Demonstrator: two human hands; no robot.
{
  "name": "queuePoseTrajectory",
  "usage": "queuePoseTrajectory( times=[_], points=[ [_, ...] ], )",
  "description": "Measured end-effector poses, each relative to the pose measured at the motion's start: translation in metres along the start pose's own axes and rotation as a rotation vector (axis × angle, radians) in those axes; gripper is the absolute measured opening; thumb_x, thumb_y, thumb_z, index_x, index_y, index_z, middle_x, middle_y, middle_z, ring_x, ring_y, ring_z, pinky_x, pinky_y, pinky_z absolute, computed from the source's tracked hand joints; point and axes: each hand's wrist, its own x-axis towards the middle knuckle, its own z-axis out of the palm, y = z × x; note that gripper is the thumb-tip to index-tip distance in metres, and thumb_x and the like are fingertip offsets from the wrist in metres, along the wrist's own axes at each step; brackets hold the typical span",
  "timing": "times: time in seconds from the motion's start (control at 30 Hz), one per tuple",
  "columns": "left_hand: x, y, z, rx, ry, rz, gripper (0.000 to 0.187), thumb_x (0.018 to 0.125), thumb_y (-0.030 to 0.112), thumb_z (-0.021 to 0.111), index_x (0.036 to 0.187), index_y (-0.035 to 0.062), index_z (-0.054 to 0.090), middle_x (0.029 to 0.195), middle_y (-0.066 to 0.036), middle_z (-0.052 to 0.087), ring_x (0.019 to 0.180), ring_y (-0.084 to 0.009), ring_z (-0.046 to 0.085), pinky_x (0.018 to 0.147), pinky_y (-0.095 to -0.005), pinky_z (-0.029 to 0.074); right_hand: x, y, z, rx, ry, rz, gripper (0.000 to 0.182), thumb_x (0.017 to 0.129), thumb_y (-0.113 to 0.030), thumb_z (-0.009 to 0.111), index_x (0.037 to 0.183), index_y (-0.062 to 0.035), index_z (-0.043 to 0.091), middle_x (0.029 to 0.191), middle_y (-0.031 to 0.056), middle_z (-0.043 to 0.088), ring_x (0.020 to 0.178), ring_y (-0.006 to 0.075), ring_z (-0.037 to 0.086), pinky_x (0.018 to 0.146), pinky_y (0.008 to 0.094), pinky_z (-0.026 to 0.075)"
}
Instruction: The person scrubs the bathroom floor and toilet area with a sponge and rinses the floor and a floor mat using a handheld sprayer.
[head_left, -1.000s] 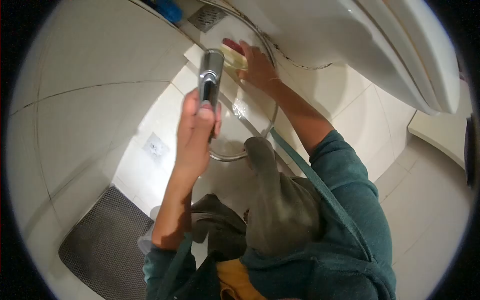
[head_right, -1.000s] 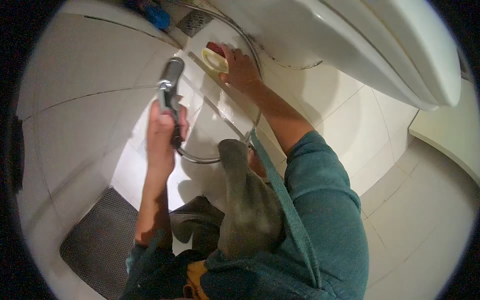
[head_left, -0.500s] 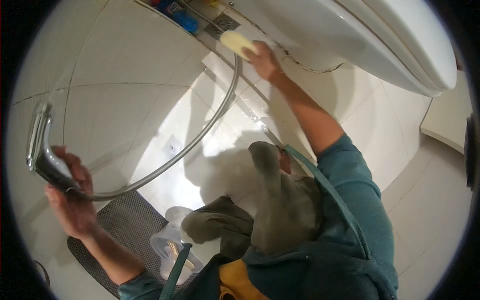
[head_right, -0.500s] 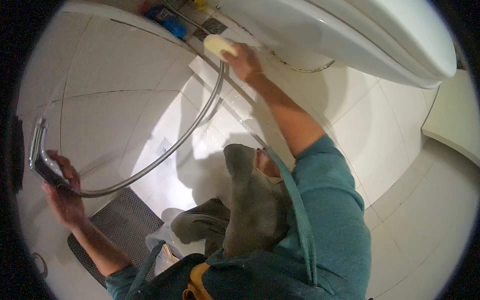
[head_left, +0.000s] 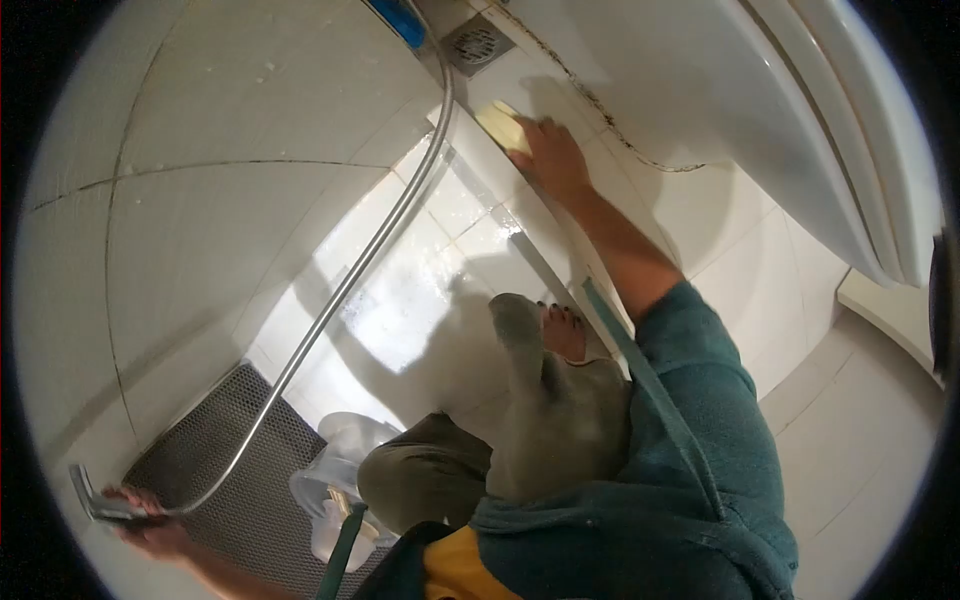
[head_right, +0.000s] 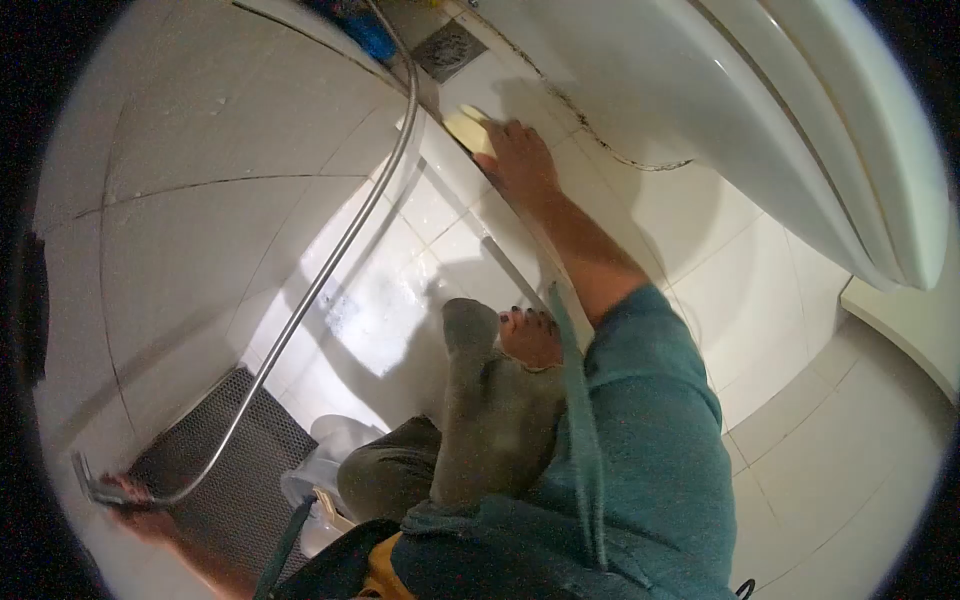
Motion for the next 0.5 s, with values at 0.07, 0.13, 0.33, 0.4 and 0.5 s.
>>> queuePoseTrajectory(
  times=[0.07,0.13,0.33,0.4,0.5],
  points=[
    [-0.012,0.004,-0.006,0.106,0.317,0.085,0.052,0.086,0.038,0.043,0.119,-0.0018,0.034,0.089,-0.010,0.042,0.068,-0.0122,0.043,0.054,-0.0218,0.038,0.051,0.009,0.000,-0.020,0.030,0.017,0.054,0.078,-0.039,0.058,0.120,-0.0080,0.042,0.105,0.0155,0.051,0.091,0.0321,0.052,0.079,0.0398,0.043],
    [-0.023,0.012,-0.058,0.087,0.359,0.073,0.052,0.086,0.038,0.042,0.118,-0.0018,0.034,0.088,-0.010,0.042,0.067,-0.0125,0.043,0.054,-0.0220,0.038,0.099,0.014,-0.001,-0.043,0.075,0.058,0.055,0.077,-0.040,0.059,0.118,-0.0073,0.043,0.106,0.0159,0.051,0.092,0.0325,0.052,0.079,0.0400,0.044],
    [-0.024,0.017,-0.118,-0.304,-0.331,-0.149,0.048,0.088,0.036,0.030,0.122,0.0038,0.040,0.102,-0.009,0.050,0.089,-0.0160,0.049,0.081,-0.0277,0.038,0.096,-0.013,0.019,0.186,0.030,0.087,0.053,0.073,-0.034,0.065,0.116,-0.0090,0.047,0.105,0.0208,0.052,0.100,0.0338,0.051,0.089,0.0419,0.041],
    [-0.022,-0.001,-0.063,0.021,0.144,-0.020,0.049,0.087,0.038,0.033,0.123,0.0038,0.040,0.098,-0.009,0.050,0.085,-0.0154,0.049,0.076,-0.0262,0.040,0.124,0.023,0.013,0.206,0.074,0.201,0.053,0.073,-0.033,0.064,0.116,-0.0085,0.046,0.105,0.0204,0.051,0.098,0.0346,0.052,0.087,0.0423,0.042],
    [-0.016,-0.019,-0.116,0.216,0.339,0.018,0.053,0.085,0.042,0.037,0.123,0.0037,0.038,0.094,-0.008,0.050,0.077,-0.0143,0.049,0.067,-0.0234,0.041,0.129,0.006,0.003,0.088,0.135,0.352,0.052,0.075,-0.032,0.062,0.117,-0.0078,0.043,0.102,0.0194,0.052,0.093,0.0352,0.053,0.081,0.0433,0.045]
  ],
)
